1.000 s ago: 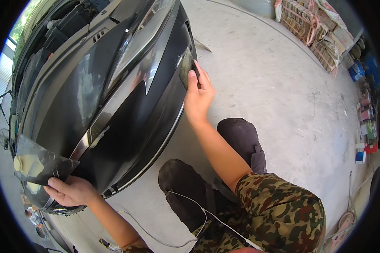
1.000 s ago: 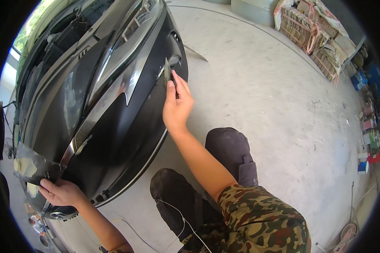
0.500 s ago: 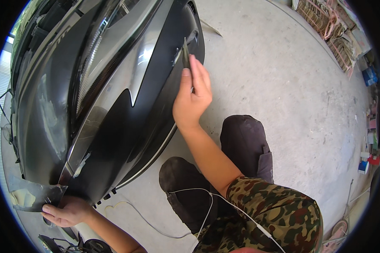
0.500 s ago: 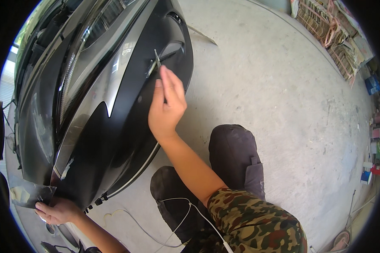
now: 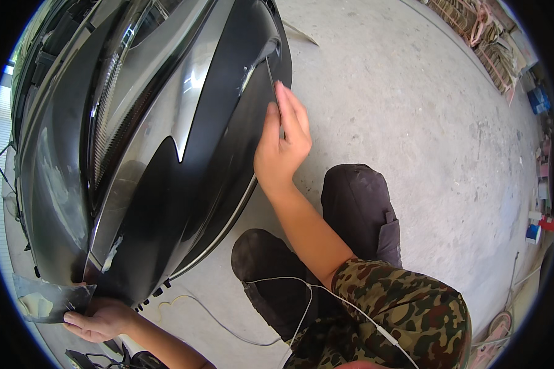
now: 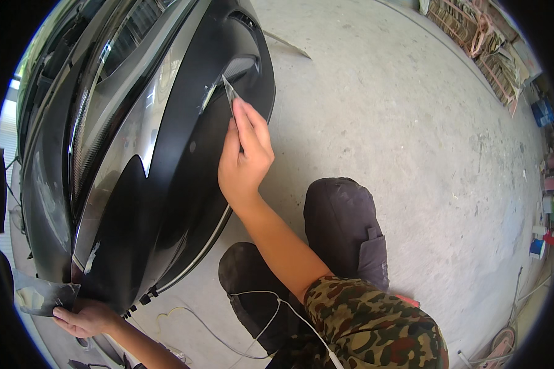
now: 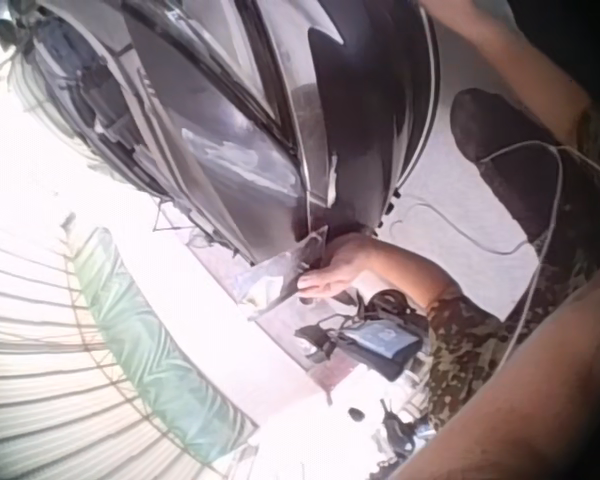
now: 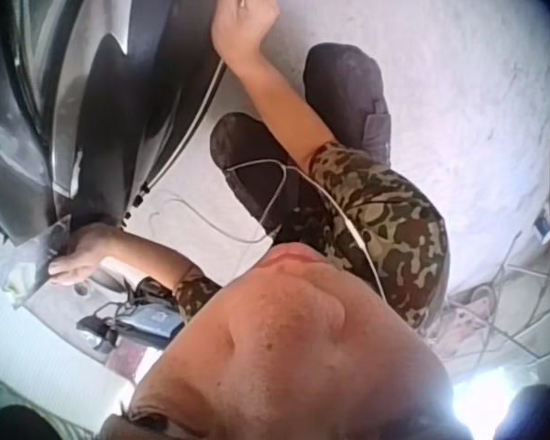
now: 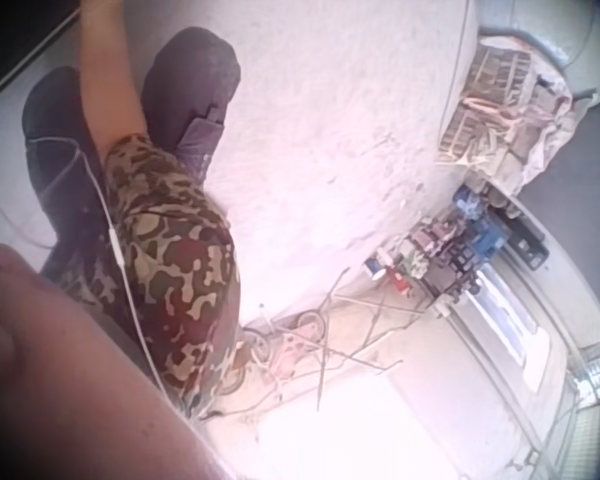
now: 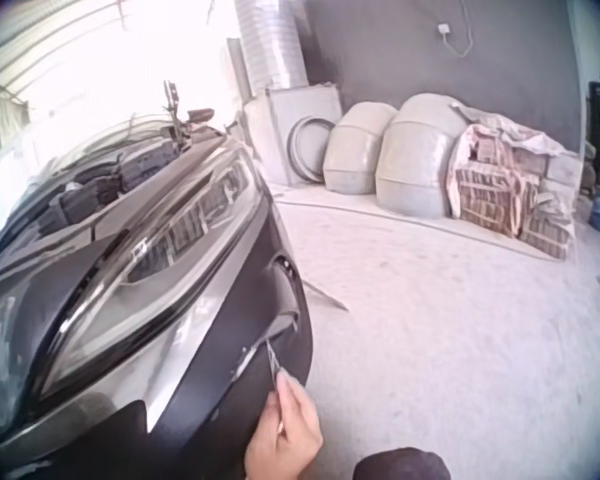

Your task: The person applies a beige body filler to a black motorcycle fairing using a metal spreader. They spread the filler over a damaged area, then scrape excess material from the spreader onto a second spreader held in the other hand. The person continues to smooth and level the filler across the surface.

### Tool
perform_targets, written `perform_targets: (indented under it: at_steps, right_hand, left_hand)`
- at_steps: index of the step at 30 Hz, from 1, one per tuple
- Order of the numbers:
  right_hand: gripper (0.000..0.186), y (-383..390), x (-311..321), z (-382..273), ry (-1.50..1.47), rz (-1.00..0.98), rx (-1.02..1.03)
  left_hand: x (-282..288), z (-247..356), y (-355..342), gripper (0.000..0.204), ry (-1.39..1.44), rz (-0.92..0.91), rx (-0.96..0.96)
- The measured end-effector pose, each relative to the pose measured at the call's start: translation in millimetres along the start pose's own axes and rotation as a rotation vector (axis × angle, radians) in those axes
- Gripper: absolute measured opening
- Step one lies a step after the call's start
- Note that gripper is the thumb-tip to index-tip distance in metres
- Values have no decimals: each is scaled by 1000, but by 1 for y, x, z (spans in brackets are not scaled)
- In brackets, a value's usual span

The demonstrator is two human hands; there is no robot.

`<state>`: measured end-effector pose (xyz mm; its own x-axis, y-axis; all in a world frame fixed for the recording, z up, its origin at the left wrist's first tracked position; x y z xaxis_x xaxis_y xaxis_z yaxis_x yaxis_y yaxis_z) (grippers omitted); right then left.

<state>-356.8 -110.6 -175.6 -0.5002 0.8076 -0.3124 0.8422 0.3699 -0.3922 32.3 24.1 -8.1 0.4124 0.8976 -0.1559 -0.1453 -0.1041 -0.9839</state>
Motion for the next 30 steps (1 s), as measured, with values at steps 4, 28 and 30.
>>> perform_targets:
  at_steps: [4,28,30]
  right_hand:
    - [38,-7,-12,-2,-7,-18,56]
    - [47,23,-14,0,-65,-91,54]
    - [47,38,-7,1,-35,-115,43]
  left_hand:
    - [-8,18,-3,41,-413,-109,-338]
    - [-19,25,-8,18,-207,-37,-125]
    - [-19,28,-5,17,-366,-130,-409]
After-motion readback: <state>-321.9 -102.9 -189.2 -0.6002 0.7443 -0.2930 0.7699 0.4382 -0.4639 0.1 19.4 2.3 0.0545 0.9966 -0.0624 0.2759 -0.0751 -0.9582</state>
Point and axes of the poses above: each hand's wrist, its own y-axis away from the middle knuckle, its own x-axis out of the back of the hand, z = x × y, the point moved 1 cm from there along -y, towards the middle knuckle, and after that the axes turned 4 degrees about -x, right-handed, at the moved point
